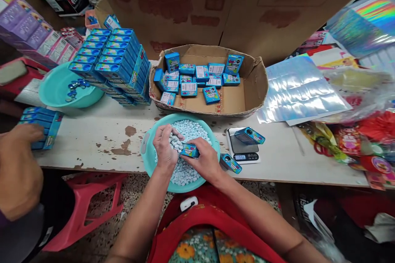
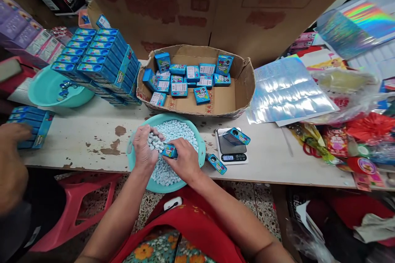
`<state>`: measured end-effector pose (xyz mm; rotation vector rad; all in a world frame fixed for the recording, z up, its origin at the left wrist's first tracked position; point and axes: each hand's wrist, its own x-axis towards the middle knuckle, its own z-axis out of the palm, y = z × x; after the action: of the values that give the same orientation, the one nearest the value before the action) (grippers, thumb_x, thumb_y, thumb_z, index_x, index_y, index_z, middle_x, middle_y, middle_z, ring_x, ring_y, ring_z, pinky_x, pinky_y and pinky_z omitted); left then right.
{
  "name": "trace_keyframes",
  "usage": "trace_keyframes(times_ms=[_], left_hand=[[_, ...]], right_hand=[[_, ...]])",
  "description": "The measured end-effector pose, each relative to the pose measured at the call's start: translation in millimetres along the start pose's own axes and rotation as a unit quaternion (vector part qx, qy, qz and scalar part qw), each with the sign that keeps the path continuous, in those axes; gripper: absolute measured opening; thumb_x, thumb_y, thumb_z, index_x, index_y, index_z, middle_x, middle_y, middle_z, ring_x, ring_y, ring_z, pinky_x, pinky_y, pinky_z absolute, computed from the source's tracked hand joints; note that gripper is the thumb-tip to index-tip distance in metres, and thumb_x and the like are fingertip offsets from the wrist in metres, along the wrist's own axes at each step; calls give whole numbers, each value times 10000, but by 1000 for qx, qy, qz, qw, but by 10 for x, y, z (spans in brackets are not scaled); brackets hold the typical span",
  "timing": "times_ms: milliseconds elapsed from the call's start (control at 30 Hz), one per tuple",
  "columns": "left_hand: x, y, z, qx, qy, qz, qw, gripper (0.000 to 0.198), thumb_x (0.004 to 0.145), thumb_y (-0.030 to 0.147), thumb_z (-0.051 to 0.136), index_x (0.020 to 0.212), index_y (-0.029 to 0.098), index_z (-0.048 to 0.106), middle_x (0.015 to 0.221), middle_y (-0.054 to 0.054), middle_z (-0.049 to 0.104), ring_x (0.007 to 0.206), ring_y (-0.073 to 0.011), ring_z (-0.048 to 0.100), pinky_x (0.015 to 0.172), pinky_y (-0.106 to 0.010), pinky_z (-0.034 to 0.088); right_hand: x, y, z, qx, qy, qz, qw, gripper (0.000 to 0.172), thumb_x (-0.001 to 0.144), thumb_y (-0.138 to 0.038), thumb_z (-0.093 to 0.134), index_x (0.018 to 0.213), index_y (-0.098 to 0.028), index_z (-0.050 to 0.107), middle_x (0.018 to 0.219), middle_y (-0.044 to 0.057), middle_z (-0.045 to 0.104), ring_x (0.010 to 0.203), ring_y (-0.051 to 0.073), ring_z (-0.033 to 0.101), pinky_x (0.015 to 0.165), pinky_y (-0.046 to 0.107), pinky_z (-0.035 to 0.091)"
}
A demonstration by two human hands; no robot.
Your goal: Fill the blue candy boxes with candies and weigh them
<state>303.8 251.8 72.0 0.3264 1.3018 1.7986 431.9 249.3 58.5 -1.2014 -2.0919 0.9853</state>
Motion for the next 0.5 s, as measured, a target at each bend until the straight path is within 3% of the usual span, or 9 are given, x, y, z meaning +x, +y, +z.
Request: trace_keyframes(times_ms=[233, 500], left_hand=[[10, 7, 77, 38, -21, 10, 999, 277, 820, 398, 586, 707, 157, 506, 640, -5, 588, 607, -140, 606, 631, -276, 488], [3, 17, 166, 49, -19, 25, 998, 251, 809, 366, 605, 695, 173, 492, 567, 33, 514, 553, -117, 570, 603, -247, 462]], right_hand=[[39, 12, -68, 35, 8, 12, 999, 302, 735, -256, 725, 1001, -207, 591, 963, 63, 629, 927, 249, 588, 797, 371, 469], [68, 48, -92, 41, 11, 14, 999, 300, 724, -234, 721, 991, -220, 586, 949, 48, 627, 918, 241, 587, 797, 365, 467]])
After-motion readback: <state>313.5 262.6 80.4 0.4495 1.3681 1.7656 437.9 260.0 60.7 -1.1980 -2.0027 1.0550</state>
